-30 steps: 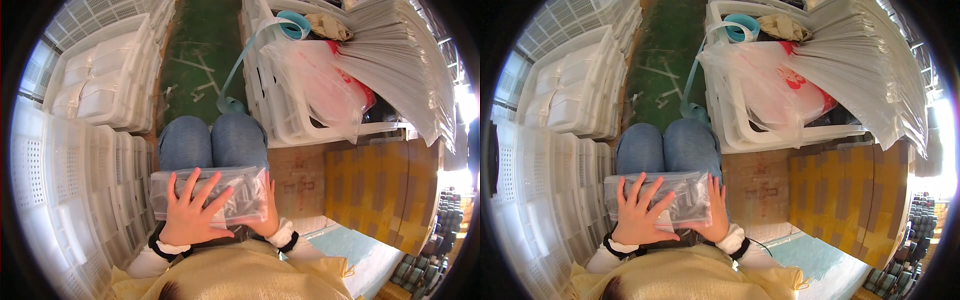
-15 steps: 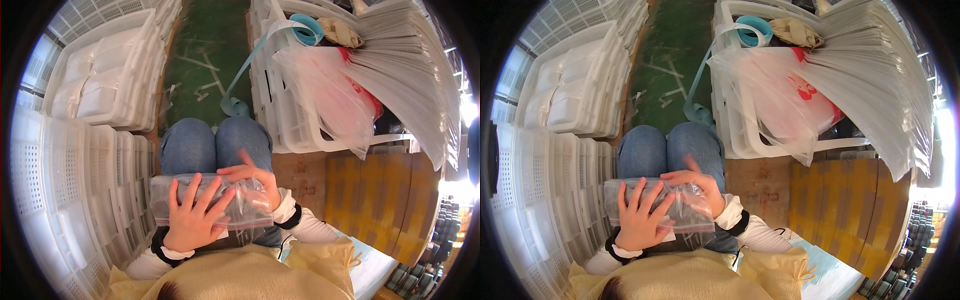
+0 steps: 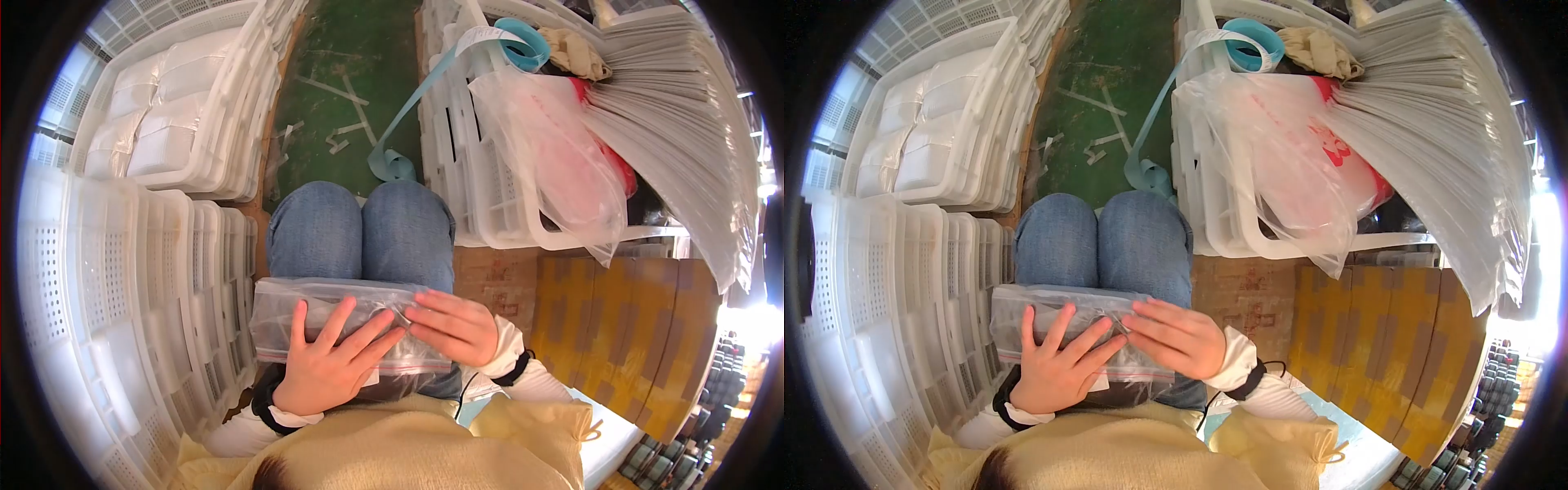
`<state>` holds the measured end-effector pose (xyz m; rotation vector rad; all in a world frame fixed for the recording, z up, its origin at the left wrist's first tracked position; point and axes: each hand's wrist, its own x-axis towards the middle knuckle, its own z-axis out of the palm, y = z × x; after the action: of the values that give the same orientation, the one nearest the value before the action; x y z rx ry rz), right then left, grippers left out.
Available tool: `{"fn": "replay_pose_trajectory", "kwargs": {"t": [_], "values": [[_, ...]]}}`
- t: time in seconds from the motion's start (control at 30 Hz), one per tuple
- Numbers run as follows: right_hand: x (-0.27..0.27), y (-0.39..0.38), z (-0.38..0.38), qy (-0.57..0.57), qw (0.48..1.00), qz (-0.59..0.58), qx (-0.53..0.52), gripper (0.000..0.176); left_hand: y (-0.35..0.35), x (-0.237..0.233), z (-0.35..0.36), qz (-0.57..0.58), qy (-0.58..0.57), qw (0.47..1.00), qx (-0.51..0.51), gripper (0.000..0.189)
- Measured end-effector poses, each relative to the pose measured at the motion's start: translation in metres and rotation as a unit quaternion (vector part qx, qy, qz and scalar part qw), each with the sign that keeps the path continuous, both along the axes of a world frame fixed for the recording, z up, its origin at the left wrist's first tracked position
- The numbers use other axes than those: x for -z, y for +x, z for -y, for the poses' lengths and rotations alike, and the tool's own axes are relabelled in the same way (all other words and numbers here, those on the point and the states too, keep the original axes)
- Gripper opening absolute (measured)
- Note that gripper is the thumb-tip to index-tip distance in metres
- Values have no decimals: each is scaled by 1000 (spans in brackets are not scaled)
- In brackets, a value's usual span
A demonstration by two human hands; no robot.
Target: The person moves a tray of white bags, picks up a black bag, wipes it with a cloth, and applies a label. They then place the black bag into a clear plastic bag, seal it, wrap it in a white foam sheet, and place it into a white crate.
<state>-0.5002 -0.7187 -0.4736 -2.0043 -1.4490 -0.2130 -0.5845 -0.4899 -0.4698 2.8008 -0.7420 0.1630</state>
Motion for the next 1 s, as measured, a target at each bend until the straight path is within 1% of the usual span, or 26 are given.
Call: {"fn": "replay_pose_trajectory", "kwargs": {"t": [0.03,0.13,0.17,0.2,0.27,0.3,0.33,0.37,0.4,0.43,0.53,0.63,0.73,1.0], "values": [[-4,-6,6,-23,999,28,-7,27,-2,1,0,-2,-2,1000,5,43],[-1,-30,20,-33,997,66,27,23,-9,4,1,21,-4,1000,11,39],[-2,-35,24,-37,997,50,48,18,-12,6,2,22,-13,1000,13,38],[1,-44,25,0,993,-24,114,16,-16,8,2,24,-23,999,14,37],[8,-68,23,76,953,-167,239,13,-20,10,1,29,-44,998,15,35],[10,-84,7,206,846,-340,355,11,-21,11,1,34,-55,998,14,35],[9,-89,7,243,783,-473,323,11,-22,10,1,38,-66,997,12,35],[8,-92,7,273,701,-595,284,11,-23,9,1,35,-74,997,10,34],[8,-94,7,296,602,-702,239,11,-24,8,2,31,-82,996,10,34],[13,-94,4,276,591,-733,193,12,-24,7,2,28,-91,995,10,33],[5,-88,-8,225,577,-753,220,14,-25,2,1,20,-63,997,33,34],[1,-80,-6,195,558,-774,228,13,-31,6,-1,9,-90,995,31,36],[2,-77,0,181,562,-778,216,11,-31,5,-2,11,-89,995,37,38],[-3,-74,8,160,555,-780,242,8,-28,4,-2,0,-86,996,38,37]]}}
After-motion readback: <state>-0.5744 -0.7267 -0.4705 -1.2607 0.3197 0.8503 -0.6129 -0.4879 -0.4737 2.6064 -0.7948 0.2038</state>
